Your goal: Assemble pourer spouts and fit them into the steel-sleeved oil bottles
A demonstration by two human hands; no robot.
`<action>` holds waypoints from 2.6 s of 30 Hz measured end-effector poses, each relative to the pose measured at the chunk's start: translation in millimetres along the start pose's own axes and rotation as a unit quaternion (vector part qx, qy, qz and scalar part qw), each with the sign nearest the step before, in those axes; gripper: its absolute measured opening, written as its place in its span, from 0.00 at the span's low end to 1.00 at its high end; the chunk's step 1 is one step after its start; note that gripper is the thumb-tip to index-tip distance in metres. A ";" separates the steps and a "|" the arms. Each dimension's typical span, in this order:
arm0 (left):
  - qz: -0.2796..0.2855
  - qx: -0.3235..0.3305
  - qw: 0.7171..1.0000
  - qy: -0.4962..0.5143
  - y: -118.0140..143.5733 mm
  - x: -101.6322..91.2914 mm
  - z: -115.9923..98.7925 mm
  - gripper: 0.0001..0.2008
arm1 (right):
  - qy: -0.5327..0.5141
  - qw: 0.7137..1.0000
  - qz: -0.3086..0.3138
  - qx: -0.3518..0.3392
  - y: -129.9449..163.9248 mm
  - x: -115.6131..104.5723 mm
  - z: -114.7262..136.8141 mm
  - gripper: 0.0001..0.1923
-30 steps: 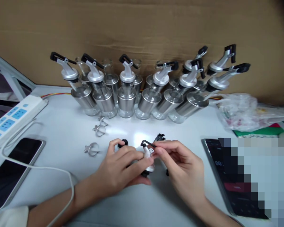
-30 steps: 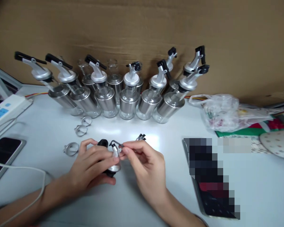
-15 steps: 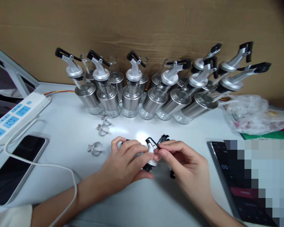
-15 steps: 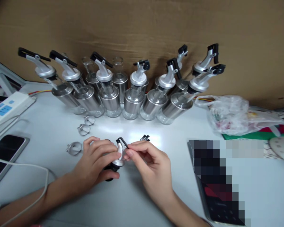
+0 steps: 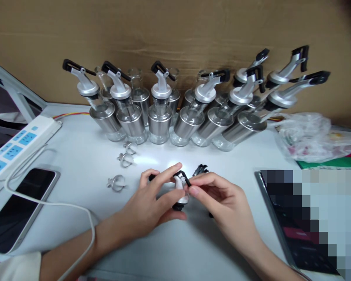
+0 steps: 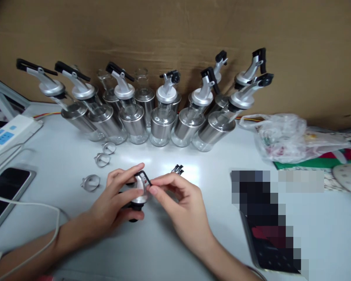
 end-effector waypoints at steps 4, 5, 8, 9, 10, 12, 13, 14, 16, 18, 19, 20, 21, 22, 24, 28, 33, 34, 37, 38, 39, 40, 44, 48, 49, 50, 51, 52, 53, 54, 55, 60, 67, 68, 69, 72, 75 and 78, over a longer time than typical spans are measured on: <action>-0.016 -0.009 1.000 0.000 -1.3 -3.4 1.3 0.15 | -0.016 1.000 0.005 0.006 -0.2 1.0 -1.2 0.09; -0.013 -0.005 1.000 0.002 -2.3 -3.4 -0.3 0.14 | -0.019 1.000 -0.004 0.004 -0.3 -0.8 -1.1 0.09; -0.003 0.006 1.000 0.005 -4.6 -3.4 -4.3 0.13 | -0.023 0.999 -0.036 -0.013 -0.3 -7.3 0.6 0.08; 0.001 0.008 1.000 0.005 -5.0 -3.4 -5.1 0.12 | -0.022 0.999 -0.040 -0.019 -0.1 -8.2 1.4 0.08; 0.002 0.009 1.000 0.003 -5.1 -3.8 -5.3 0.12 | -0.021 0.999 -0.040 -0.026 0.1 -8.1 2.3 0.08; 0.003 0.010 1.000 -0.003 -5.0 -4.1 -5.0 0.11 | -0.020 0.998 -0.039 -0.036 0.8 -7.6 3.9 0.06; 0.001 0.011 1.000 -0.005 -4.7 -4.4 -4.8 0.11 | -0.020 0.998 -0.042 -0.039 1.3 -8.0 4.5 0.06; -0.005 0.014 1.000 -0.004 -4.2 -5.3 -4.7 0.11 | -0.020 0.998 -0.048 -0.040 1.8 -9.1 4.9 0.05; -0.021 0.014 1.000 0.012 -2.7 -7.0 -3.8 0.11 | -0.020 0.997 -0.065 -0.039 2.6 -12.2 4.9 0.05; -0.033 -0.006 0.998 0.052 -0.6 -7.1 0.9 0.10 | -0.025 0.996 -0.071 -0.036 2.4 -13.8 3.7 0.05; -0.036 -0.023 0.996 0.077 0.6 -6.4 4.3 0.10 | -0.031 0.997 -0.069 -0.033 1.9 -13.4 2.5 0.06; -0.037 -0.041 0.993 0.101 1.7 -5.3 7.7 0.10 | -0.038 0.997 -0.063 -0.029 1.3 -12.5 0.9 0.06; -0.036 -0.057 0.990 0.122 2.5 -4.1 10.5 0.10 | -0.045 0.997 -0.056 -0.025 0.6 -11.2 -0.9 0.06; -0.035 -0.069 0.987 0.139 2.9 -3.4 12.1 0.10 | -0.052 0.997 -0.052 -0.020 -0.1 -10.3 -2.8 0.06; -0.029 -0.081 0.983 0.160 2.0 -3.2 12.8 0.11 | -0.061 0.997 -0.052 -0.013 -1.1 -9.7 -6.1 0.06; -0.002 -0.107 0.978 0.180 -1.9 -3.1 13.9 0.11 | -0.070 0.995 -0.062 -0.015 -1.7 -10.8 -8.1 0.07; 0.005 -0.108 0.978 0.180 -3.5 -4.7 13.5 0.13 | -0.092 0.993 -0.073 -0.013 -2.1 -13.9 -11.4 0.05; 0.007 -0.108 0.978 0.177 -3.2 -4.2 13.7 0.13 | -0.097 0.992 -0.073 -0.012 -2.2 -14.1 -11.8 0.04; 0.016 -0.111 0.977 0.179 -2.0 -1.4 14.4 0.13 | -0.101 0.993 -0.065 -0.011 -2.3 -12.6 -11.5 0.04; 0.019 -0.110 0.977 0.181 -1.8 -0.6 14.1 0.13 | -0.098 0.993 -0.062 -0.010 -2.2 -11.8 -11.2 0.05; 0.020 -0.109 0.977 0.183 -1.7 -0.4 13.7 0.13 | -0.093 0.994 -0.061 -0.010 -2.1 -11.6 -10.9 0.05; 0.019 -0.107 0.977 0.185 -1.6 -0.4 13.3 0.14 | -0.087 0.994 -0.063 -0.009 -2.0 -11.9 -10.8 0.05; 0.014 -0.107 0.977 0.184 -1.7 -1.7 13.0 0.14 | -0.067 0.995 -0.076 -0.007 -2.5 -14.9 -11.3 0.05; 0.011 -0.104 0.978 0.183 -1.6 -2.2 13.1 0.14 | -0.061 0.997 -0.053 -0.011 -3.6 -10.3 -9.3 0.05; 0.009 -0.103 0.978 0.181 -1.5 -2.6 13.3 0.14 | -0.058 0.997 -0.048 -0.015 -3.4 -9.1 -8.0 0.05; 0.008 -0.102 0.978 0.179 -1.5 -2.7 13.3 0.14 | -0.054 0.997 -0.045 -0.018 -3.0 -8.4 -6.5 0.04; 0.009 -0.102 0.979 0.177 -1.4 -2.5 13.2 0.14 | -0.051 0.998 -0.044 -0.021 -2.5 -7.9 -5.3 0.04; 0.010 -0.100 0.979 0.175 -1.5 -2.5 12.9 0.14 | -0.049 0.998 -0.042 -0.022 -2.1 -7.6 -4.4 0.04; 0.010 -0.099 0.980 0.174 -1.6 -2.6 12.7 0.14 | -0.046 0.998 -0.041 -0.022 -1.7 -7.5 -4.0 0.04; 0.010 -0.099 0.980 0.172 -1.8 -2.6 12.4 0.14 | -0.043 0.998 -0.039 -0.020 -1.6 -7.3 -4.0 0.04; 0.011 -0.100 0.980 0.170 -1.9 -2.5 12.4 0.13 | -0.040 0.998 -0.037 -0.017 -1.6 -7.2 -4.2 0.04; -0.003 -0.110 0.981 0.158 -2.1 -4.3 14.2 0.13 | -0.043 0.999 -0.023 -0.004 -2.7 -4.5 -5.3 0.05; -0.051 -0.116 0.977 0.171 -1.3 -9.5 19.7 0.19 | -0.133 0.985 0.073 0.080 -2.8 17.9 -22.9 0.10; -0.056 -0.108 0.976 0.181 -1.2 -9.5 19.3 0.20 | -0.158 0.978 0.088 0.102 -2.2 21.8 -27.4 0.10; -0.060 -0.100 0.974 0.194 -1.0 -9.1 18.7 0.22 | -0.183 0.969 0.107 0.124 -1.0 26.5 -31.5 0.10; -0.067 -0.082 0.965 0.240 1.4 -5.7 18.5 0.26 | -0.250 0.934 0.180 0.179 5.3 42.9 -36.8 0.13; -0.069 -0.073 0.955 0.279 4.4 -0.6 20.0 0.28 | -0.284 0.903 0.254 0.198 13.1 56.7 -32.3 0.13; -0.083 -0.049 0.949 0.300 5.5 -0.8 19.1 0.27 | -0.304 0.882 0.300 0.200 19.0 64.7 -26.8 0.14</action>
Point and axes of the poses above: each hand's wrist, its own y-axis away from the middle knuckle, its own x-axis out of the palm, z = x × y, the point moved 10 cm from there along -y, towards the middle knuckle, and after that the axes turned 8 degrees about y, right-handed, at the moved point
